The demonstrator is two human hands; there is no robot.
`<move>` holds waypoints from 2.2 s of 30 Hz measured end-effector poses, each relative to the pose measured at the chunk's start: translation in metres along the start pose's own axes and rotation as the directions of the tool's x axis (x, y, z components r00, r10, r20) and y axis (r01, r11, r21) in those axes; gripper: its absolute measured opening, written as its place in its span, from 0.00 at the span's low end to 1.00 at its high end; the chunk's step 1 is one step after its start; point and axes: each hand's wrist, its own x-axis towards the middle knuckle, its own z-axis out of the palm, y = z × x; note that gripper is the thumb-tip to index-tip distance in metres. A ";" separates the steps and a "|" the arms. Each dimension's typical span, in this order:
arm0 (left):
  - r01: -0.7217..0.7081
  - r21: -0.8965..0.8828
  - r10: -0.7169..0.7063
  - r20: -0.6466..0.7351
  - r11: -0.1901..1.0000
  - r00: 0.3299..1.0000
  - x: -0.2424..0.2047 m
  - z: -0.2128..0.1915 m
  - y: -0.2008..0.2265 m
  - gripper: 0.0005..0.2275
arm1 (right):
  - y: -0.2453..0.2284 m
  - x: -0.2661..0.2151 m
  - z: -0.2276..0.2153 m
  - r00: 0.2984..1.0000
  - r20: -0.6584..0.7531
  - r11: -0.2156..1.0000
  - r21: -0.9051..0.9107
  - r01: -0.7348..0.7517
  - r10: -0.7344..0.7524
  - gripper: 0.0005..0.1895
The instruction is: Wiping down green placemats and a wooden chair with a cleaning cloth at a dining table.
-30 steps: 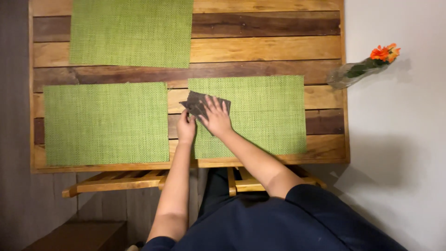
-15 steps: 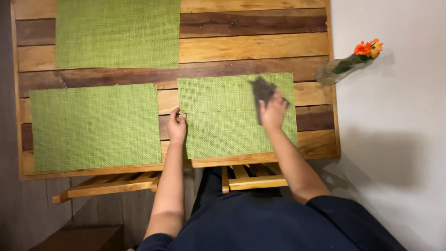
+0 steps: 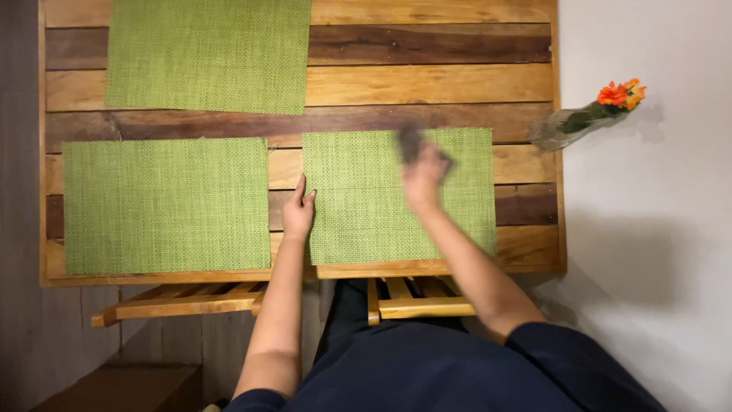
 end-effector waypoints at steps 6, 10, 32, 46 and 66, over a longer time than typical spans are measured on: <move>-0.111 0.025 0.112 -0.052 0.994 0.992 0.012 0.015 -0.040 0.22 | -0.111 -0.050 0.085 0.704 0.370 0.752 -0.020 0.659 -0.606 0.35; -0.137 0.112 0.145 -0.065 0.984 0.987 0.014 0.016 -0.042 0.19 | -0.147 -0.032 0.100 0.620 0.440 0.696 0.018 0.718 -0.650 0.34; -0.016 0.204 0.041 -0.121 0.979 0.992 -0.003 0.004 0.019 0.21 | 0.106 0.103 -0.030 0.976 -0.047 0.908 -0.378 0.178 -0.211 0.34; 0.009 -0.351 -0.012 -0.007 0.936 1.000 -0.010 0.006 0.022 0.14 | 0.070 -0.003 -0.073 0.971 -0.239 0.944 0.318 0.092 -0.014 0.23; 0.360 -0.732 0.180 0.545 0.579 0.819 -0.082 -0.019 0.108 0.29 | -0.075 -0.112 -0.164 0.784 0.386 0.686 0.725 0.068 -0.486 0.27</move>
